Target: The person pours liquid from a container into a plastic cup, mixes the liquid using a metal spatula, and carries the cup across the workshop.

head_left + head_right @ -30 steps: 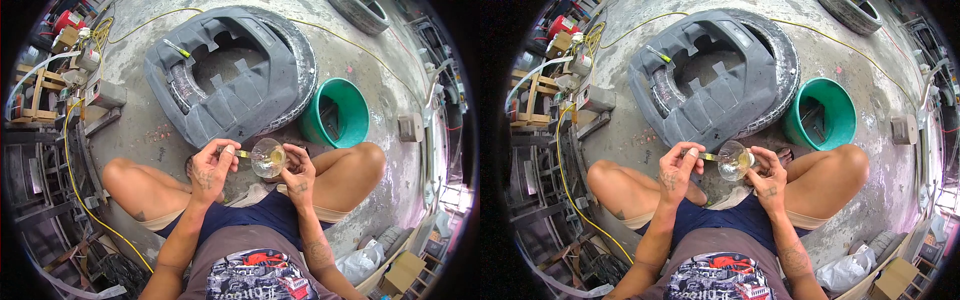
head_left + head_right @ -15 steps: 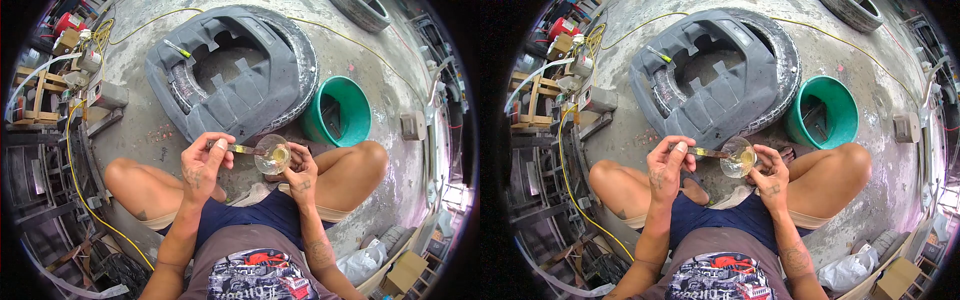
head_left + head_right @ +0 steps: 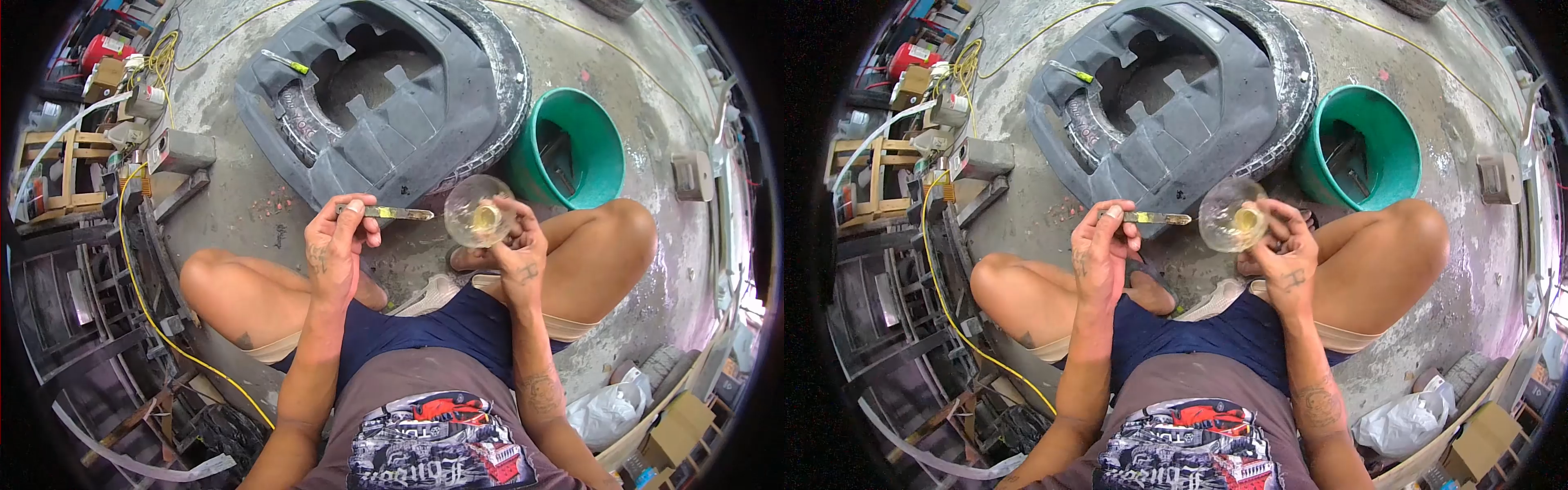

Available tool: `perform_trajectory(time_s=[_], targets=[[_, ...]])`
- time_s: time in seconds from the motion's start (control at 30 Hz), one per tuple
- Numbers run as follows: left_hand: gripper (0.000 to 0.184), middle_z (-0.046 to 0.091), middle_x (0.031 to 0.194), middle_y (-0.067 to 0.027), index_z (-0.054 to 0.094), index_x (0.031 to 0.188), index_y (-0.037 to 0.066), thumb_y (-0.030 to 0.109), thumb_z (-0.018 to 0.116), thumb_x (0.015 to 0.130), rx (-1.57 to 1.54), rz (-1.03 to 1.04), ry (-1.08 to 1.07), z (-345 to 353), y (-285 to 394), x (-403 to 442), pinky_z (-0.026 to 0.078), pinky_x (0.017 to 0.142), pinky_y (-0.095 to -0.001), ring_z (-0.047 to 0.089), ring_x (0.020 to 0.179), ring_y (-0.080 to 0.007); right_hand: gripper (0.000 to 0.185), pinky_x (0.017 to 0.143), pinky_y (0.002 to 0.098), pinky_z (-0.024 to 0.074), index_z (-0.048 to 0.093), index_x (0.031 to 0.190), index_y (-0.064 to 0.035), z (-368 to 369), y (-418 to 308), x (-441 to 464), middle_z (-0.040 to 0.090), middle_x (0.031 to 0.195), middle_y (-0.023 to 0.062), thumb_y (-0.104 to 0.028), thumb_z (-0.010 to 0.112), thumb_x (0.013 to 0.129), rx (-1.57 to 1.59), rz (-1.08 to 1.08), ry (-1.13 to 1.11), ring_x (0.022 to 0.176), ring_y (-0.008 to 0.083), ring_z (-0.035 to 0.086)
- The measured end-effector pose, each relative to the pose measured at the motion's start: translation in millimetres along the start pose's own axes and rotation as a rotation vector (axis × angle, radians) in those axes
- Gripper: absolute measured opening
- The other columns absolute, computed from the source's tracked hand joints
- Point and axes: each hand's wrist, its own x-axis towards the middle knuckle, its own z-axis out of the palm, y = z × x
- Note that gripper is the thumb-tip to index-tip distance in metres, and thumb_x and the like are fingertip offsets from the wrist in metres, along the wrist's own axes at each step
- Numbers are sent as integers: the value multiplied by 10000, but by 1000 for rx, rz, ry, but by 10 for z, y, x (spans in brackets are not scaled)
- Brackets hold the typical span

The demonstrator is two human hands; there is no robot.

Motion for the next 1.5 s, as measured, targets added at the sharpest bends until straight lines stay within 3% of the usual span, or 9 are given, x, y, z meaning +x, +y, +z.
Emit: perform_trajectory(time_s=[0.13,0.37,0.73,1.07,1.13,1.2,1.33,1.5], targets=[[226,644,775,-65,658,1100,-42,160,604,1013,24,6,49,-112,-104,48,493,605,-235,590,643,-120,432,700,259,561,496,1322,16,-62,-66,59,686,1208,123,42,627,911,41,-62,66,824,136,680],[253,670,828,-74,659,1142,-27,188,609,1020,126,-27,179,-289,-379,165,499,631,-228,593,669,-105,491,583,200,507,522,1331,10,-119,-91,99,705,1144,128,79,623,856,109,-129,194,686,113,656],[283,697,909,-90,629,1211,-19,194,598,1026,-11,-87,139,-278,-537,385,517,623,-244,618,676,-118,511,601,209,520,509,1340,11,-150,-175,139,703,1164,114,58,663,855,152,-121,241,701,115,660],[282,692,905,-89,634,1201,-22,196,599,1025,77,-13,180,-294,-492,483,517,618,-246,622,668,-119,518,622,219,536,500,1334,10,-104,-188,159,674,1237,130,71,673,850,175,-116,239,711,116,637],[280,689,902,-94,636,1198,-19,198,597,1025,185,3,212,-236,-514,504,515,571,-245,624,644,-118,516,626,219,538,499,1333,11,-107,-180,157,670,1246,131,72,673,851,167,-112,235,711,114,633],[280,688,899,-97,635,1196,-21,199,592,1029,212,11,217,-149,-542,538,504,533,-237,620,627,-112,564,588,204,461,476,1403,22,-112,-159,157,661,1293,122,18,652,867,84,-104,244,713,111,623],[281,685,895,-105,631,1188,-34,198,569,1041,360,72,216,20,-592,591,465,443,-209,608,598,-91,559,584,201,458,478,1398,25,-110,-153,157,663,1288,121,15,653,867,110,-120,250,713,110,624],[257,691,885,-82,652,1170,-16,187,556,1046,509,128,202,119,-630,629,453,434,-200,597,606,-64,547,585,199,462,486,1383,25,-123,-136,166,665,1283,124,16,660,864,127,-127,255,715,110,625]])
